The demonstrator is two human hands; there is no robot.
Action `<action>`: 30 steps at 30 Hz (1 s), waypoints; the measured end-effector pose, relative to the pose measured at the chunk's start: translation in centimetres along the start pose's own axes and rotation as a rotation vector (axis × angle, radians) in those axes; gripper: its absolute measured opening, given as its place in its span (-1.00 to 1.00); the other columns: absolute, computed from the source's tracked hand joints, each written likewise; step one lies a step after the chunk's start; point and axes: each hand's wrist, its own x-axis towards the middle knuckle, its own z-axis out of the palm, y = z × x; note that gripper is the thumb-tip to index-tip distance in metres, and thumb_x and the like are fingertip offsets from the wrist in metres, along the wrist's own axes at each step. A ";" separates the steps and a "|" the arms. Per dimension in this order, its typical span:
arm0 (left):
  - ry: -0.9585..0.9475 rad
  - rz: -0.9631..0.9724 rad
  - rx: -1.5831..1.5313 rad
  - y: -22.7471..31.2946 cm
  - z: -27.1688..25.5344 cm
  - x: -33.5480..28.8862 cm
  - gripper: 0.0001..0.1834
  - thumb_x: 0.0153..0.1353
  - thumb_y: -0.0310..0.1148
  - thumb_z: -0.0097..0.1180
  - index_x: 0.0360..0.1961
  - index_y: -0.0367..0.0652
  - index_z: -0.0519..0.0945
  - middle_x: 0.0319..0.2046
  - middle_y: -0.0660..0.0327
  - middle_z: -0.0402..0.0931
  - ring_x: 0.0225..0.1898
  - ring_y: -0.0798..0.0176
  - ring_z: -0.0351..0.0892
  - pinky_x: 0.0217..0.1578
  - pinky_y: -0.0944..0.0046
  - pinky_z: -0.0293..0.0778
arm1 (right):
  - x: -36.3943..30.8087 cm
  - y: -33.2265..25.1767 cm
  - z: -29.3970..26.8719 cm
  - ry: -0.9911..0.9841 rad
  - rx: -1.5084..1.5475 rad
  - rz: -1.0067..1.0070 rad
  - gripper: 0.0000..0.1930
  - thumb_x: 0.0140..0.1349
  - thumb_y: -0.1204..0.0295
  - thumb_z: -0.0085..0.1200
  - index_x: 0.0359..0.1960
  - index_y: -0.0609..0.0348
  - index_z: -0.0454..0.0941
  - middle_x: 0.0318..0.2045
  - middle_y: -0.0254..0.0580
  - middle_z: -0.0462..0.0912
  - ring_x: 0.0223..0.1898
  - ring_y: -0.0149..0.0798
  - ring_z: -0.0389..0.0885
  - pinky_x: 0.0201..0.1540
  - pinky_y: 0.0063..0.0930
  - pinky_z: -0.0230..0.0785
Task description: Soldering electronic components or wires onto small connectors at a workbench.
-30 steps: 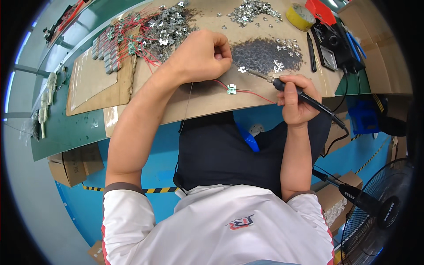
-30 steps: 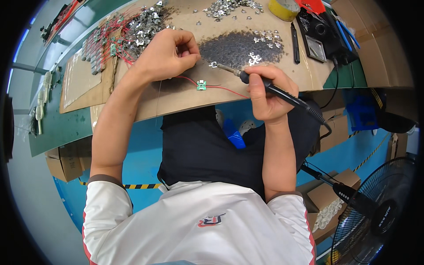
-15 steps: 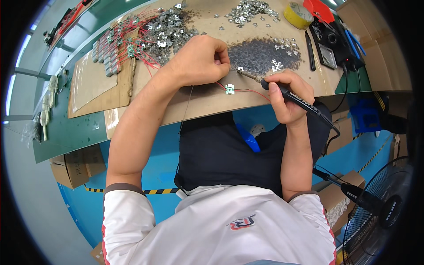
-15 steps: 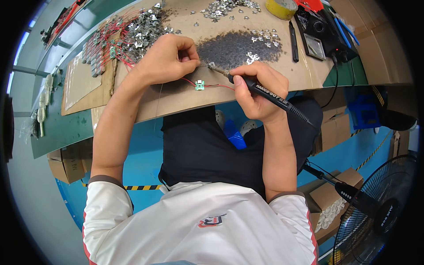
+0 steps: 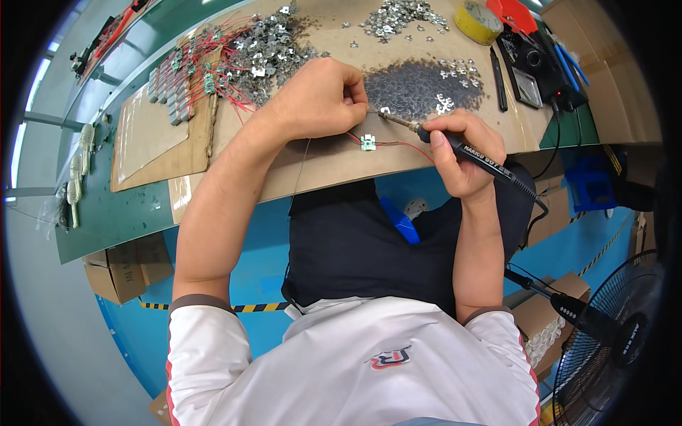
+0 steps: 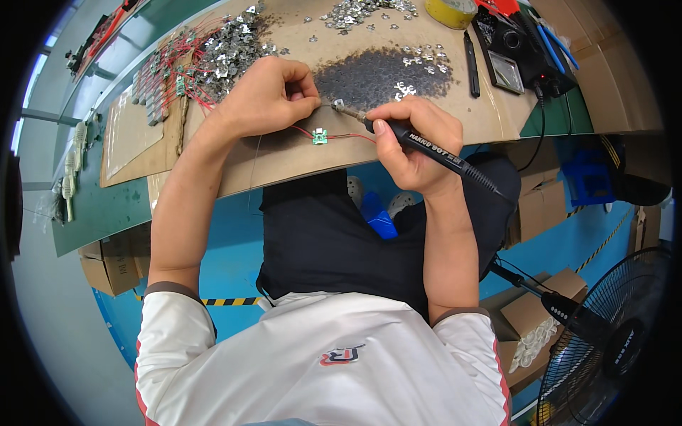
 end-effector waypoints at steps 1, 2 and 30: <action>-0.006 -0.002 0.004 0.0 0.0 0.0 -0.87 -0.04 -0.44 0.25 -0.50 -0.30 0.72 -0.58 0.02 0.65 -0.50 0.07 0.69 -0.35 0.12 0.60 | 0.0 0.0 0.0 0.000 0.004 0.014 -0.90 0.17 0.67 0.15 -0.30 0.40 0.67 -0.50 -0.13 0.65 -0.54 -0.36 0.50 -0.46 -0.51 0.27; -0.011 -0.005 0.008 0.1 0.0 0.0 -0.87 -0.03 -0.44 0.25 -0.49 -0.30 0.72 -0.58 0.02 0.65 -0.50 0.07 0.69 -0.35 0.12 0.60 | 0.0 0.0 0.0 0.000 0.009 0.028 -0.90 0.17 0.67 0.15 -0.29 0.40 0.67 -0.51 -0.13 0.64 -0.54 -0.36 0.50 -0.46 -0.52 0.27; 0.151 -0.083 -0.191 -0.1 -0.9 0.3 -0.83 0.15 -0.38 0.37 -0.38 -0.30 0.74 -0.53 0.12 0.69 -0.47 0.33 0.67 -0.36 0.28 0.59 | -0.4 0.1 1.0 0.042 -0.133 -0.117 -0.72 0.26 0.57 0.36 0.00 0.24 0.67 -0.32 -0.09 0.75 -0.48 -0.26 0.65 -0.40 -0.41 0.55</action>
